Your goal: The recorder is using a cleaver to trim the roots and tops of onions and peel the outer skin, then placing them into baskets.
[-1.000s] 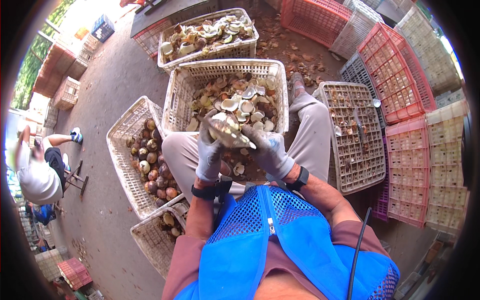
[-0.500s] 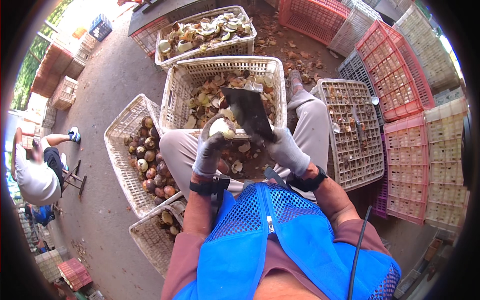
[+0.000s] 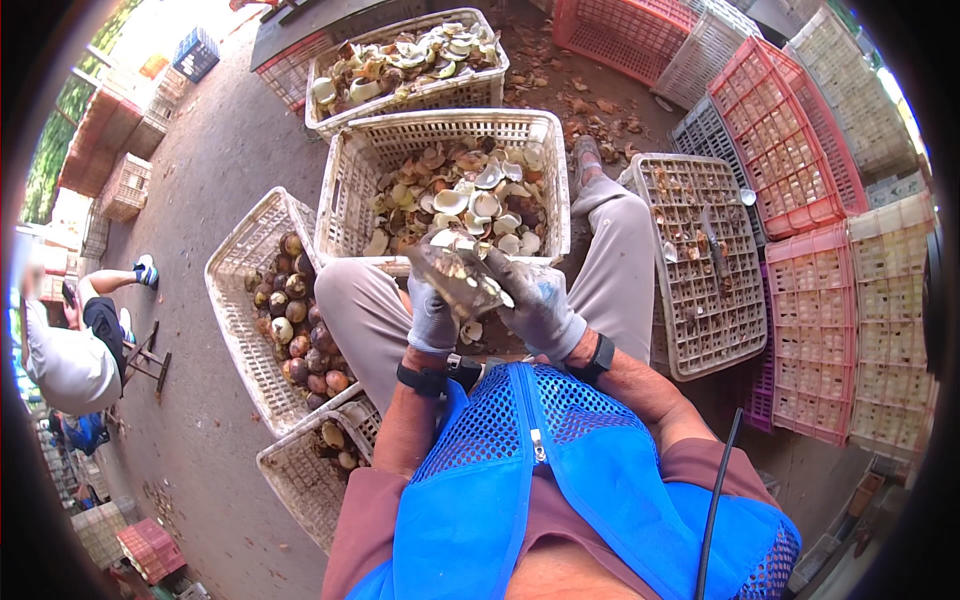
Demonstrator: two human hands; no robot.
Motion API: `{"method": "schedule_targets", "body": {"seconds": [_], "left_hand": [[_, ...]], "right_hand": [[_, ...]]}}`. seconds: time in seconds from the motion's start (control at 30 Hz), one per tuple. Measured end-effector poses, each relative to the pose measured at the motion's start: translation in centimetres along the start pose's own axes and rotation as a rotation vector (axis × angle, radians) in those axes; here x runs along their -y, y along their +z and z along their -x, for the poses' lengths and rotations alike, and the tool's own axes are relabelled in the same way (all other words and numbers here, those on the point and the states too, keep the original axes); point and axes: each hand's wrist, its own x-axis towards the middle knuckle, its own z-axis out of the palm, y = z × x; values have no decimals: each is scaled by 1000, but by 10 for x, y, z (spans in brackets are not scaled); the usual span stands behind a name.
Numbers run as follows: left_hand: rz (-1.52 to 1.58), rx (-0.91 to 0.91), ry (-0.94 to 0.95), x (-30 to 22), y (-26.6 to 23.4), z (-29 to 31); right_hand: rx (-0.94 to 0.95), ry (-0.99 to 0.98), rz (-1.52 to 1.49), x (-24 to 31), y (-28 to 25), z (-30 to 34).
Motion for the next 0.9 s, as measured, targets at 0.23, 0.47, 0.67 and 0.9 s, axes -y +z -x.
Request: {"method": "schedule_targets", "body": {"seconds": [0.23, 0.47, 0.67, 0.9], "left_hand": [[-641, -14, 153, 16, -15, -4], [-501, -43, 156, 3, 4, -3], [26, -181, -153, -46, 36, -17], [35, -62, -221, -53, 16, -23]], "right_hand": [[-20, -93, -13, -15, 14, 6], [27, -89, 188, -19, 16, 6], [38, 156, -193, -35, 23, 8], [74, 472, -501, -28, 10, -15]]}}
